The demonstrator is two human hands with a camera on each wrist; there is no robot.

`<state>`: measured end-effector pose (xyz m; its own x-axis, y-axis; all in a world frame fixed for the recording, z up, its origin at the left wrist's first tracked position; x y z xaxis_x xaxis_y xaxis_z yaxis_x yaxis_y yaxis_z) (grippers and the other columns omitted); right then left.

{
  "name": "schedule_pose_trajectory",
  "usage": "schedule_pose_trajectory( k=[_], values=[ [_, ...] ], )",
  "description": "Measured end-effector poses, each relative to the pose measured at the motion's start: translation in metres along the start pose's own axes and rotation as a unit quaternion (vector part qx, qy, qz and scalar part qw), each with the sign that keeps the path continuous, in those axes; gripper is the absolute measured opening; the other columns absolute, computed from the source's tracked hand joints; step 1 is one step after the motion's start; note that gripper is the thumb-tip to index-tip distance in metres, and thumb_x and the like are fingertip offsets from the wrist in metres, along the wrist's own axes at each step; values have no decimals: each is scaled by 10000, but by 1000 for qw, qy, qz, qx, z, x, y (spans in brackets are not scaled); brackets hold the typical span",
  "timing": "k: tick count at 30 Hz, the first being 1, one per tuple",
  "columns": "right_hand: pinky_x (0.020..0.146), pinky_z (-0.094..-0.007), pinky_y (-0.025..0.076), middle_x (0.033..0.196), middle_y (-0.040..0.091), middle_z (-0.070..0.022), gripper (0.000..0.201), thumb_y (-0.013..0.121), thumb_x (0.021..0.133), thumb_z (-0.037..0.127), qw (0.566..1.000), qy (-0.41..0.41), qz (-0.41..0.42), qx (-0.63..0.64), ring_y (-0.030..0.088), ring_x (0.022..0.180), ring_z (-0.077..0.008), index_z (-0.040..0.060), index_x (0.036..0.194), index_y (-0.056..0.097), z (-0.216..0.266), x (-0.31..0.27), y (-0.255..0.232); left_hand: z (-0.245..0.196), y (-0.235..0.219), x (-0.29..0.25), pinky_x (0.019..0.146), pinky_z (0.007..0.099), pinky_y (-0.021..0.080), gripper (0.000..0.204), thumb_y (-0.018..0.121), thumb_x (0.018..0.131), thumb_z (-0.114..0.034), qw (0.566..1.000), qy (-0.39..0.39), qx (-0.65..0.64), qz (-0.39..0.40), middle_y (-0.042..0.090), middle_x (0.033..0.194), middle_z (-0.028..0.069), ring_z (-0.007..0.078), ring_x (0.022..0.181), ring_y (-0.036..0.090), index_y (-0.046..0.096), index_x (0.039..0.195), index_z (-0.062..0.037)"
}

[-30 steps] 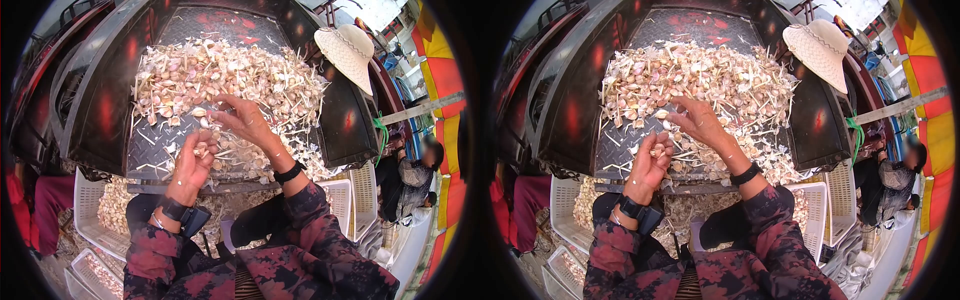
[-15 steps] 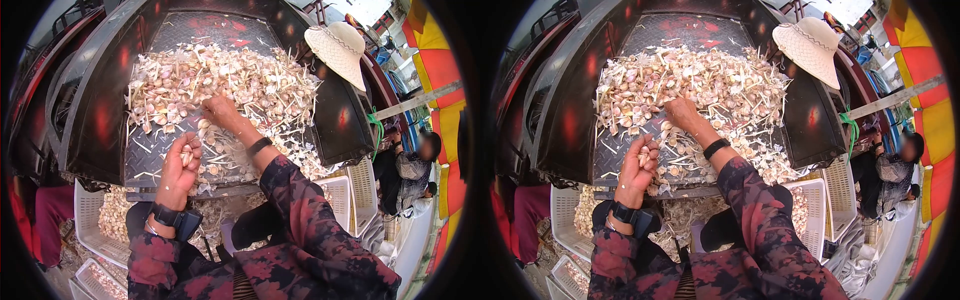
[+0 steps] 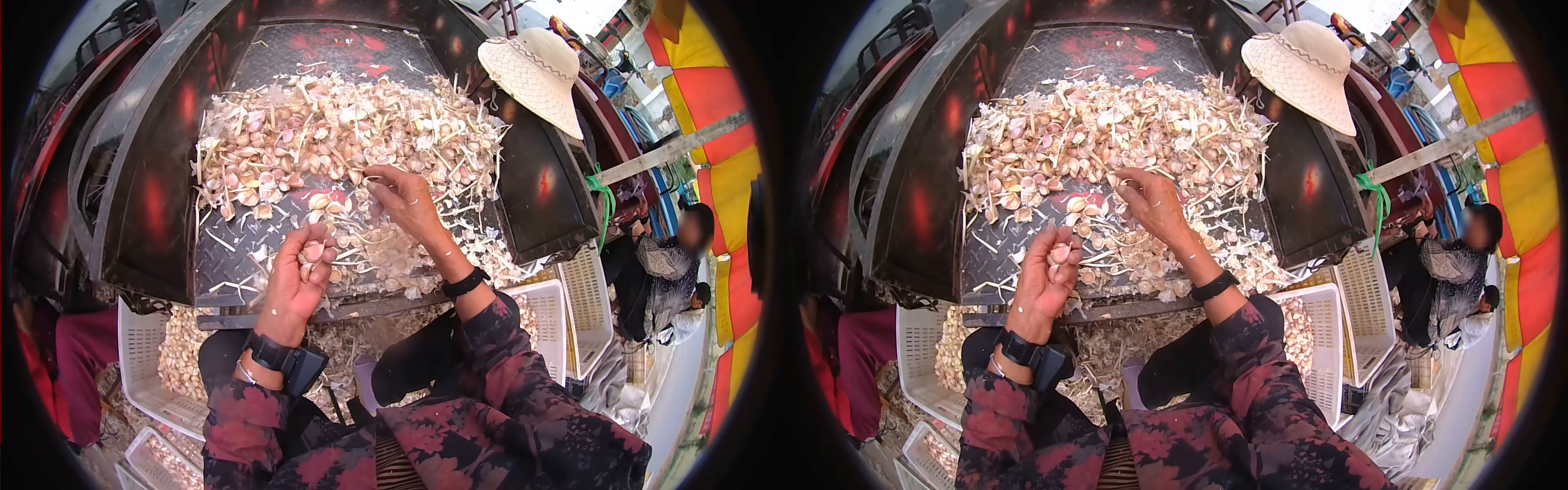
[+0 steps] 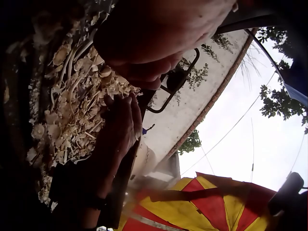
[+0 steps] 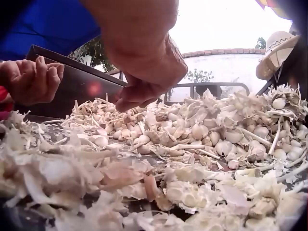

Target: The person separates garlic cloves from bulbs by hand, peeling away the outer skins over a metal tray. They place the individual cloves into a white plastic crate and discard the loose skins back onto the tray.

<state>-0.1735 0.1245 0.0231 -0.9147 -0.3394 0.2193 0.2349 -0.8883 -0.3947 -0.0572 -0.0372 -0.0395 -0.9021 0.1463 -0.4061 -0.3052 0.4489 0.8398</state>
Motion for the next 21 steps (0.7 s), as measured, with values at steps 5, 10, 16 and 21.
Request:
schedule_pose_trajectory(
  k=[5,10,16,21],
  values=[
    [558,-312,509,719,689,-119,234,625,908,168,990,-45,-74,-115,670,566,-190,8,1067,688,-10,63,6,-4,4,3,371,178,373,188,615,943,-182,1000,-1,-3,12,601,870,100,135,655,568,585,1009,-9],
    [743,-429,519,912,706,-148,161,713,761,204,946,38,64,-317,668,887,-345,146,909,740,-43,109,35,-15,1,2,368,174,356,164,626,935,-161,1000,18,-1,-11,601,860,84,123,642,557,582,997,-15],
    [697,-425,523,815,695,-149,132,690,738,122,948,-1,81,-307,672,807,-332,80,862,702,-46,102,36,-15,0,2,370,170,338,150,624,938,-159,999,22,27,-23,602,835,66,108,630,559,579,996,-28],
    [676,-434,515,821,678,-161,107,681,752,87,921,-118,121,-351,660,790,-345,18,829,654,-42,82,50,-9,-8,5,371,174,333,187,633,932,-161,997,28,59,-45,602,838,70,103,621,555,563,1044,-28]
  ],
)
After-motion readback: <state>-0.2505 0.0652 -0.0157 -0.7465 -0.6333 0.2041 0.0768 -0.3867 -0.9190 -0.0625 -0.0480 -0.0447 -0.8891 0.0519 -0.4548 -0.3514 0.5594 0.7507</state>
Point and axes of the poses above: each hand's wrist, its own x-axis towards the middle knuckle, its own y-axis out of the palm, z = x × y, the point moved 8 cm from there along x, towards the middle knuckle
